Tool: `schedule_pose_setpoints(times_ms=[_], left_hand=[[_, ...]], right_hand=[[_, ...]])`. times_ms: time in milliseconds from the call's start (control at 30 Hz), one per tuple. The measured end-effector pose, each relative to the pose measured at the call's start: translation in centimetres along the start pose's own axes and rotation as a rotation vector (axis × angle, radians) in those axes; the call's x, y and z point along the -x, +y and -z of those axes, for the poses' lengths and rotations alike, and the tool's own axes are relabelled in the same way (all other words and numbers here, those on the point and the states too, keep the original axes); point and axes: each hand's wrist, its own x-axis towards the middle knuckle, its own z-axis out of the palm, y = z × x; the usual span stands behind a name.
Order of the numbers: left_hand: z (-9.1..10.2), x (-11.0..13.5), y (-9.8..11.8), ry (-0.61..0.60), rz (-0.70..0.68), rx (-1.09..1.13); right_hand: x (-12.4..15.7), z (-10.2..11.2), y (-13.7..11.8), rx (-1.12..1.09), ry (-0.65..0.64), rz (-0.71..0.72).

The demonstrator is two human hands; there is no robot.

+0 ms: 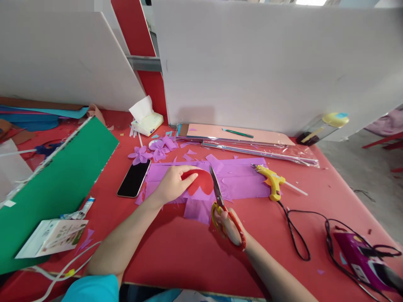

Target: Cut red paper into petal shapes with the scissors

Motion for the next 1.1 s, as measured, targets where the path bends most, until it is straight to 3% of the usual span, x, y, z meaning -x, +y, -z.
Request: schedule_pose_setpoints(times_ms=[100,200,333,600,867,1100], left_hand=[[0.3,-0.1,0.0,-0.026,-0.011,0.013],[0.7,-0.2,0.1,-0.09,-0.022,0.04],[1.1,-0.2,0.3,-0.125,-0.019,0.049],[1.4,-0.2,0.1,-0.177,0.0,0.06],[1.5,-0.1,0.1,-0.246,0.014,0.156],[1.3,0.0,0.4,-0.226,0.014,0.163]], right_hand=[[0.0,-0.4,-0.3,0.007,-0.057,0.069],[-0.2,-0.8,-0.7,-0.122,-0.154,0.117],[-0.1,-0.8,-0.9,-0.233,-0.208,0.097],[0.9,-0.1,-1.8,-0.055,-0.279,0.102],[0.9,-0.3,-3.9,0.112,-0.269,0.246],[1.0,-0.6,-2.3,0.067,-0.233,0.194]])
